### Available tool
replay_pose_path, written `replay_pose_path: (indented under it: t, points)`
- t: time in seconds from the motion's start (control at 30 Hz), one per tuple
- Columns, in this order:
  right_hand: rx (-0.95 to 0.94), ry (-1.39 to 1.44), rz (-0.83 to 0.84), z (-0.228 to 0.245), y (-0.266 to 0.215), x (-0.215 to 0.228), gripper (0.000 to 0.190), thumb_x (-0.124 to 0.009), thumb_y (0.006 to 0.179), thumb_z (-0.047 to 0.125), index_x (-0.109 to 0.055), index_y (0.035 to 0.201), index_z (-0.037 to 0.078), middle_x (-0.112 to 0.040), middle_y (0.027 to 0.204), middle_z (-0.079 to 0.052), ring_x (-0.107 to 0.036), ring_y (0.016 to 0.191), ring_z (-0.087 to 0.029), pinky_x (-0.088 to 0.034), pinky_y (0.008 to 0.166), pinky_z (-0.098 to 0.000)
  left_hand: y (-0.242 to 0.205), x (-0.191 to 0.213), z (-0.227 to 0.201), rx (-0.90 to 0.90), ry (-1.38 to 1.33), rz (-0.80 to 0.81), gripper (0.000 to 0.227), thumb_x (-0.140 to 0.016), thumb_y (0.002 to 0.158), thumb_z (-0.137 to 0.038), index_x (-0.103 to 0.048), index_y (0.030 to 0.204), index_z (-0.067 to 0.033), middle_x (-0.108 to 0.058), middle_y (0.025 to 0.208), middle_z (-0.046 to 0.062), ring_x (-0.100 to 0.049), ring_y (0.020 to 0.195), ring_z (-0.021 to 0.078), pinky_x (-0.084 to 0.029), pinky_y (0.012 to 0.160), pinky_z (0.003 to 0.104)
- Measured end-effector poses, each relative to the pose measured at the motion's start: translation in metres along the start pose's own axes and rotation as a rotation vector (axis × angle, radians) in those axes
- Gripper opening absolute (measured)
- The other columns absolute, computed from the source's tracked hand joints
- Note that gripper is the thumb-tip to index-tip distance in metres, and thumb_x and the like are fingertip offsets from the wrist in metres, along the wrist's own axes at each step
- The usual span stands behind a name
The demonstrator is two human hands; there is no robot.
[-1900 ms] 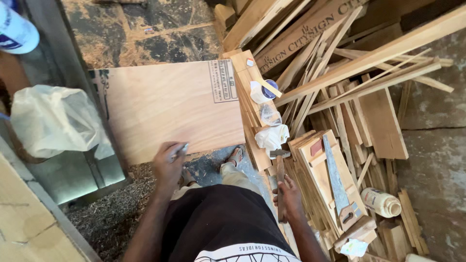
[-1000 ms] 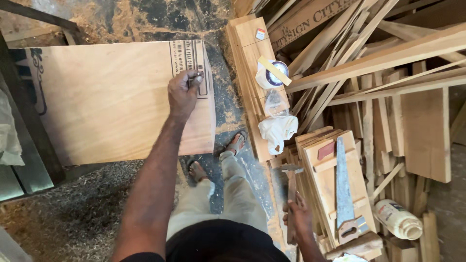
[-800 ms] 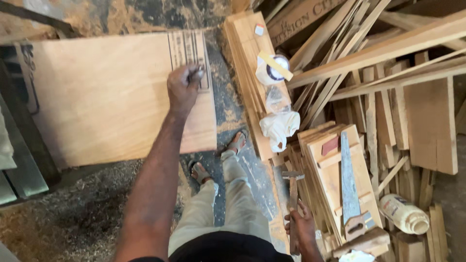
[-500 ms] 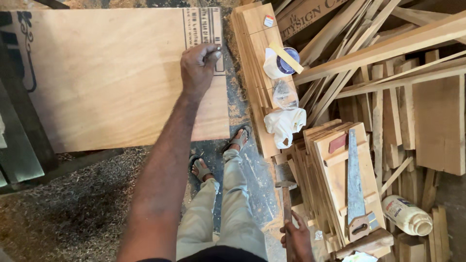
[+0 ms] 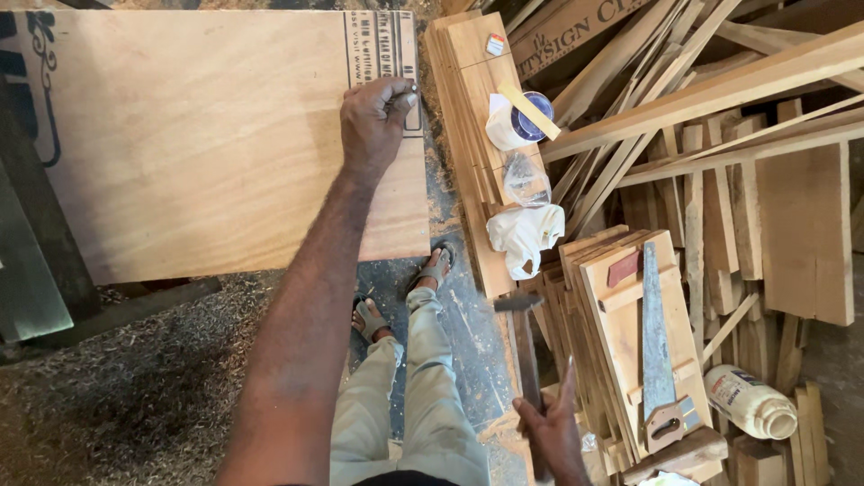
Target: The person assembles a wooden box by hammering nails into a plywood panel and attaching a thin wooden strip to its edge. The person uses a hammer and nails to secure the components together.
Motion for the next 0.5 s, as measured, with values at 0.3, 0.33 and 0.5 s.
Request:
replay_pose_path:
  t: [0.3,0.33,0.5]
  points:
    - [-0.054,-0.004,0.122,0.042,-0.015,-0.035,0.067,-0.073,0.087,0.018,-0.050,0.150,0.012,-0.064,0.072,-0.009,-0.057,0.051,-0.016,-0.049,0.046,-0.0314,-0.003,-0.003,0.002,0.034,0.031,0.007,0.007,-0.079,0.094,-0.015,-0.076,0.099,-0.0117,-0.079,0.092,0.001,-0.075,0.086,0.0173,-0.050,0.094,0.041]
    - [-0.040,0.008,0.141,0.039,-0.016,-0.038,0.065,-0.074,0.087,0.017,-0.052,0.148,0.010,-0.062,0.071,-0.008,-0.057,0.050,-0.016,-0.048,0.045,-0.0309,-0.002,-0.003,0.002,0.022,0.035,-0.004,0.008,-0.079,0.094,-0.016,-0.076,0.100,-0.0114,-0.079,0.093,0.001,-0.075,0.088,0.0177,-0.050,0.093,0.041]
    - [-0.048,0.076,0.174,0.016,-0.019,-0.044,0.070,-0.077,0.084,0.015,-0.049,0.148,0.008,-0.060,0.070,-0.006,-0.054,0.047,-0.015,-0.046,0.044,-0.0303,-0.005,-0.001,-0.001,0.028,0.021,-0.008,0.010,-0.079,0.093,-0.015,-0.075,0.101,-0.0096,-0.079,0.096,0.003,-0.075,0.090,0.0193,-0.049,0.091,0.041]
Point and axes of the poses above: each hand's wrist, its own y-axis towards the middle knuckle, its own x-axis out of the back of the hand, z = x × y, the point moved 2 cm from there along y, towards the middle knuckle
